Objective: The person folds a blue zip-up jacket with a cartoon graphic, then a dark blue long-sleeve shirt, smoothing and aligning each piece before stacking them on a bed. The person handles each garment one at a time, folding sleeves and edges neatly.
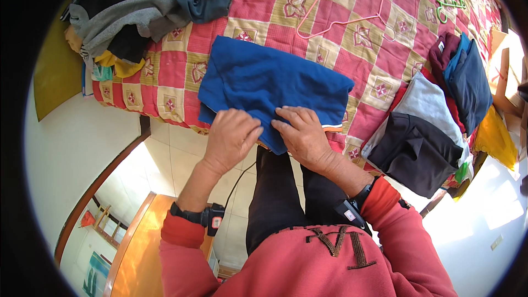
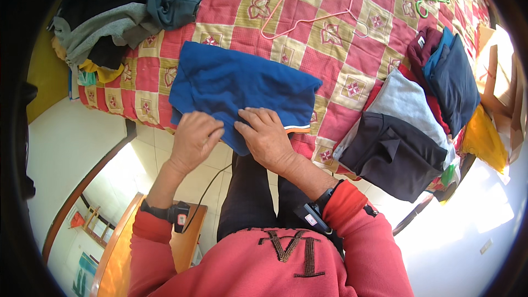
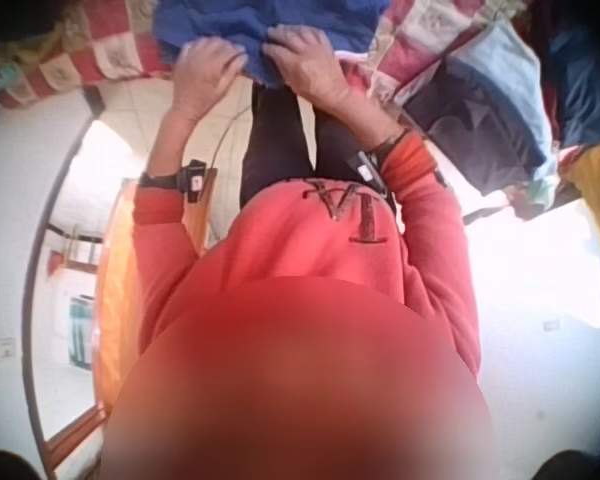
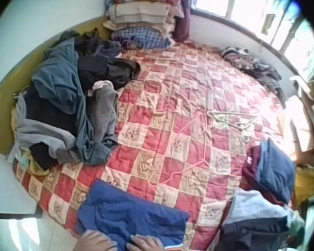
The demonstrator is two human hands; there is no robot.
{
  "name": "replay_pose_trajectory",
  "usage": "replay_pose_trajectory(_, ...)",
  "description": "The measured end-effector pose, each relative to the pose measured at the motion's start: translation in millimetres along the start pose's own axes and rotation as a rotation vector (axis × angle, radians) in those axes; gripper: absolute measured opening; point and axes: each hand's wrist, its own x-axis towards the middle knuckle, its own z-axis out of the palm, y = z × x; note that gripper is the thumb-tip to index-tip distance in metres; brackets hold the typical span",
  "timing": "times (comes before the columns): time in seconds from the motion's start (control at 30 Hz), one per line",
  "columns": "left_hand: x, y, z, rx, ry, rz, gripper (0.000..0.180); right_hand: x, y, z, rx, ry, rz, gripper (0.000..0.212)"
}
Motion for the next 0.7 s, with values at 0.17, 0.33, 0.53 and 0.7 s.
replay_pose_trajectory(0.17, -38, 3, 24, 0.029, -0.085, 0.009, 0.013, -24, 15, 4, -0.077, -0.089, -0.011, 0.036)
replay_pose_trajectory(0.33, -32, 10, 19, -0.021, -0.215, -0.219, 0.011, -21, 19, 4, -0.047, -0.094, -0.008, 0.036)
replay_pose_trajectory(0.53, 19, -6, 24, 0.226, 0.277, -0.2, 0.039, 8, 0, 16, -0.171, -0.024, -0.011, 0.047)
replay_pose_trajectory(0.7, 23, -41, 58, 0.439, 0.092, -0.195, 0.066, -2, 9, 37, -0.266, -0.239, 0.088, 0.064)
